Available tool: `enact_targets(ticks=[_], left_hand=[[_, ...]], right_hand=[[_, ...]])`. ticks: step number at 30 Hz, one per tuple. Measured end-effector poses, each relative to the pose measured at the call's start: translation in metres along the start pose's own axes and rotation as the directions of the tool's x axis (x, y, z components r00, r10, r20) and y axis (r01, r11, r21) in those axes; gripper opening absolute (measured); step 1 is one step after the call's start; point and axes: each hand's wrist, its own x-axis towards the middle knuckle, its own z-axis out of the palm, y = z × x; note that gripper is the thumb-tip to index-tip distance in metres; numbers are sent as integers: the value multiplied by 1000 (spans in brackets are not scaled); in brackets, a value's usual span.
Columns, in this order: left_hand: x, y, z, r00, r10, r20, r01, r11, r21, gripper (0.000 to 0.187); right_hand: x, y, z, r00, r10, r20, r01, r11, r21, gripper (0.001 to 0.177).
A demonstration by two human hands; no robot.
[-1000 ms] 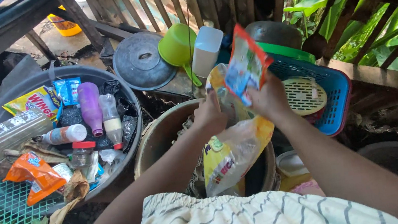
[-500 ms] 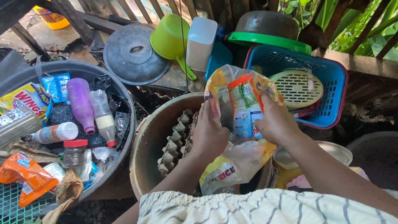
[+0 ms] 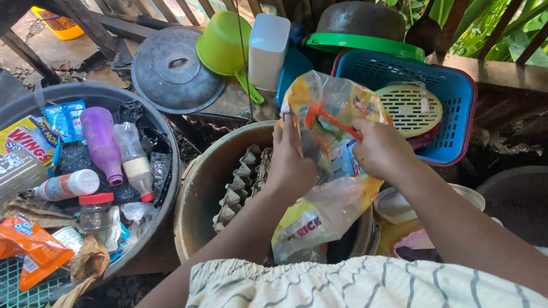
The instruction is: Sort through various plastic containers, bags, and items into different bins or bags.
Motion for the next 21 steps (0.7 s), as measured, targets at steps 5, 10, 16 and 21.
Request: enact_targets(ticks=[5, 10, 16, 21], left_hand=[[4, 11, -6, 998, -58, -26, 59, 998, 25, 90], [13, -8, 8, 996, -38, -80, 36, 999, -24, 84], [22, -24, 24, 997, -41, -71, 45, 998, 45, 86], [26, -24, 18, 989, 27, -144, -26, 1000, 12, 78]], right_hand=[[0, -4, -8, 994, -90, -65, 95, 992, 85, 48], [-1, -1, -9, 994, 35, 100, -67, 937, 343, 48], [1, 26, -12, 956, -44, 290, -98, 884, 458, 41], [19, 79, -25, 957, -19, 291, -257, 415, 873, 28]])
